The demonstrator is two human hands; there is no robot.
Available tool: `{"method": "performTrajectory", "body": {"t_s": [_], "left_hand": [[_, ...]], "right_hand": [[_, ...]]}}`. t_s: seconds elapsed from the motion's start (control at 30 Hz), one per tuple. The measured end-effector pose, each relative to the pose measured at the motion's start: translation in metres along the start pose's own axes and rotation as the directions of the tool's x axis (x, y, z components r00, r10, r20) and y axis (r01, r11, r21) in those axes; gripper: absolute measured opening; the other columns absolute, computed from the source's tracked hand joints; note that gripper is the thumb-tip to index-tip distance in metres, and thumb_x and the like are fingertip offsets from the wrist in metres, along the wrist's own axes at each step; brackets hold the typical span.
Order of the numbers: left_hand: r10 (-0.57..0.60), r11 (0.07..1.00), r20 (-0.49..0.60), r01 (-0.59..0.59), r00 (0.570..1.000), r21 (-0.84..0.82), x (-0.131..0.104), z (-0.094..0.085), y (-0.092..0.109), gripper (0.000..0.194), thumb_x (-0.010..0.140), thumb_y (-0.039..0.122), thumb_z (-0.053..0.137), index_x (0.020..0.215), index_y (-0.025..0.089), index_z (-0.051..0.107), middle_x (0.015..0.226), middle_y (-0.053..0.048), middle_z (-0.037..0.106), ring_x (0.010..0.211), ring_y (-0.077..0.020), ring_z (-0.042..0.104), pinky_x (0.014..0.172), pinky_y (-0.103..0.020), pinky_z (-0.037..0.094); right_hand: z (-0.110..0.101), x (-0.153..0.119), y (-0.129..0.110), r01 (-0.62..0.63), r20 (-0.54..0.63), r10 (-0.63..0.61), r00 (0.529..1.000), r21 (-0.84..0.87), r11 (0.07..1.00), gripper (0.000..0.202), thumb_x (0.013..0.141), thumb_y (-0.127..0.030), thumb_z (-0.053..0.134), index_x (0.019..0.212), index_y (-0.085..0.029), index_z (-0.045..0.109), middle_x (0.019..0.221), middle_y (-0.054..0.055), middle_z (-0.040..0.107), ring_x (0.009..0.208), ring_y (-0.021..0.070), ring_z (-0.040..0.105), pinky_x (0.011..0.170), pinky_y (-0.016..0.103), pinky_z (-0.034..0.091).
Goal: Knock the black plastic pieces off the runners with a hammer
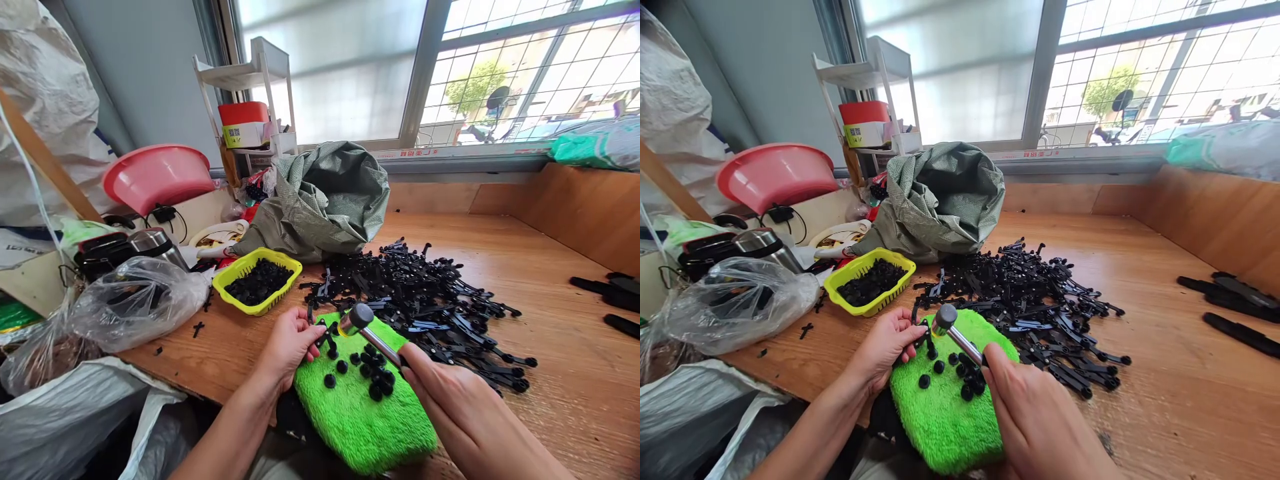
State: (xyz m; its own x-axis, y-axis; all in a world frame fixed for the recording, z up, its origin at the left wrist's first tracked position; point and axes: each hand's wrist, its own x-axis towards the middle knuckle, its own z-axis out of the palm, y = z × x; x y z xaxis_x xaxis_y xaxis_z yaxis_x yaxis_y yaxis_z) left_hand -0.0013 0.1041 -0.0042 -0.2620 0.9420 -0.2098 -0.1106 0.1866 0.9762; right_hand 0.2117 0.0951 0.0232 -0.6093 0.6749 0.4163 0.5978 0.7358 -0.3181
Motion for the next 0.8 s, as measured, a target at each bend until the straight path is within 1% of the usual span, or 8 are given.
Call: {"method": "performTrajectory", "body": {"t_s": [0.17, 0.2, 0.27, 0.33, 0.43, 0.57, 0.7, 0.8], "left_hand": [[0.092, 0.994, -0.03, -0.09, 0.995, 0.065, -0.003, 0.0018, 0.0008, 0.033, 0.058, 0.032, 0.065, 0.074, 0.016, 0.041, 0.047, 0.01, 0.041, 0.032, -0.005, 0.04, 0.031, -0.013, 0.022], [0.114, 0.991, -0.035, -0.111, 0.993, 0.069, -0.0033, 0.0019, 0.0005, 0.032, 0.058, 0.032, 0.064, 0.074, 0.017, 0.04, 0.047, 0.01, 0.04, 0.032, -0.0051, 0.04, 0.031, -0.013, 0.022], [0.148, 0.987, -0.034, -0.146, 0.988, 0.064, -0.0033, 0.0018, -0.0004, 0.032, 0.059, 0.033, 0.063, 0.074, 0.017, 0.04, 0.048, 0.01, 0.04, 0.032, -0.0048, 0.04, 0.031, -0.013, 0.022], [0.171, 0.984, -0.029, -0.169, 0.985, 0.056, -0.0027, 0.0016, -0.0012, 0.032, 0.059, 0.034, 0.063, 0.074, 0.016, 0.041, 0.048, 0.01, 0.039, 0.032, -0.0045, 0.039, 0.032, -0.014, 0.023], [0.189, 0.98, -0.033, -0.186, 0.982, 0.074, -0.0011, 0.0016, -0.0017, 0.033, 0.057, 0.034, 0.063, 0.074, 0.017, 0.041, 0.047, 0.01, 0.038, 0.032, -0.0051, 0.038, 0.032, -0.014, 0.024], [0.181, 0.979, -0.021, -0.178, 0.983, 0.103, 0.001, 0.0019, -0.0019, 0.032, 0.057, 0.034, 0.062, 0.073, 0.017, 0.04, 0.047, 0.011, 0.038, 0.031, -0.0047, 0.035, 0.03, -0.014, 0.025], [0.221, 0.964, -0.029, -0.213, 0.975, 0.161, 0.0017, 0.0029, -0.001, 0.029, 0.058, 0.032, 0.06, 0.072, 0.017, 0.04, 0.046, 0.011, 0.036, 0.032, -0.0052, 0.034, 0.029, -0.015, 0.026], [0.247, 0.952, -0.031, -0.237, 0.969, 0.192, 0.0014, 0.0038, 0.0003, 0.027, 0.058, 0.031, 0.059, 0.072, 0.017, 0.04, 0.046, 0.011, 0.035, 0.033, -0.0058, 0.036, 0.029, -0.015, 0.028]], "right_hand": [[0.0021, 0.0036, -0.0015, 0.012, 0.179, 0.009, 0.984, -0.118, 0.993, 0.021, 0.09, -0.017, 0.023, 0.077, -0.023, 0.038, 0.051, -0.001, 0.05, 0.042, 0.0207, 0.052, 0.041, 0.029, 0.026], [0.0021, 0.004, -0.0021, 0.009, 0.174, 0.01, 0.985, -0.109, 0.994, 0.021, 0.09, -0.017, 0.022, 0.077, -0.023, 0.037, 0.051, -0.002, 0.049, 0.042, 0.0202, 0.051, 0.041, 0.029, 0.025], [0.0021, 0.0044, -0.0043, -0.023, 0.138, 0.031, 0.99, -0.054, 0.998, 0.02, 0.093, -0.021, 0.02, 0.08, -0.023, 0.036, 0.056, -0.002, 0.05, 0.046, 0.0183, 0.052, 0.045, 0.027, 0.028], [0.003, 0.0043, -0.0068, -0.044, 0.131, 0.051, 0.99, -0.056, 0.997, 0.02, 0.093, -0.021, 0.019, 0.081, -0.022, 0.036, 0.057, -0.001, 0.05, 0.047, 0.0182, 0.051, 0.045, 0.027, 0.028], [0.0055, 0.0045, -0.0087, -0.024, 0.185, 0.05, 0.981, -0.14, 0.99, 0.02, 0.089, -0.016, 0.023, 0.077, -0.022, 0.037, 0.052, 0.0, 0.05, 0.043, 0.0208, 0.05, 0.043, 0.029, 0.022], [0.0059, 0.0062, -0.0077, -0.045, 0.186, 0.068, 0.98, -0.125, 0.991, 0.021, 0.092, -0.019, 0.019, 0.079, -0.022, 0.035, 0.058, 0.0, 0.051, 0.05, 0.0189, 0.053, 0.047, 0.027, 0.028], [0.0045, 0.0078, -0.0063, -0.05, 0.254, 0.095, 0.963, -0.181, 0.982, 0.018, 0.087, -0.016, 0.026, 0.073, -0.023, 0.033, 0.052, 0.0, 0.047, 0.044, 0.0199, 0.05, 0.044, 0.029, 0.021], [0.0038, 0.0088, -0.0061, -0.048, 0.234, 0.089, 0.968, -0.176, 0.983, 0.018, 0.091, -0.019, 0.023, 0.078, -0.022, 0.035, 0.058, 0.001, 0.05, 0.05, 0.0197, 0.053, 0.047, 0.028, 0.025]]}}
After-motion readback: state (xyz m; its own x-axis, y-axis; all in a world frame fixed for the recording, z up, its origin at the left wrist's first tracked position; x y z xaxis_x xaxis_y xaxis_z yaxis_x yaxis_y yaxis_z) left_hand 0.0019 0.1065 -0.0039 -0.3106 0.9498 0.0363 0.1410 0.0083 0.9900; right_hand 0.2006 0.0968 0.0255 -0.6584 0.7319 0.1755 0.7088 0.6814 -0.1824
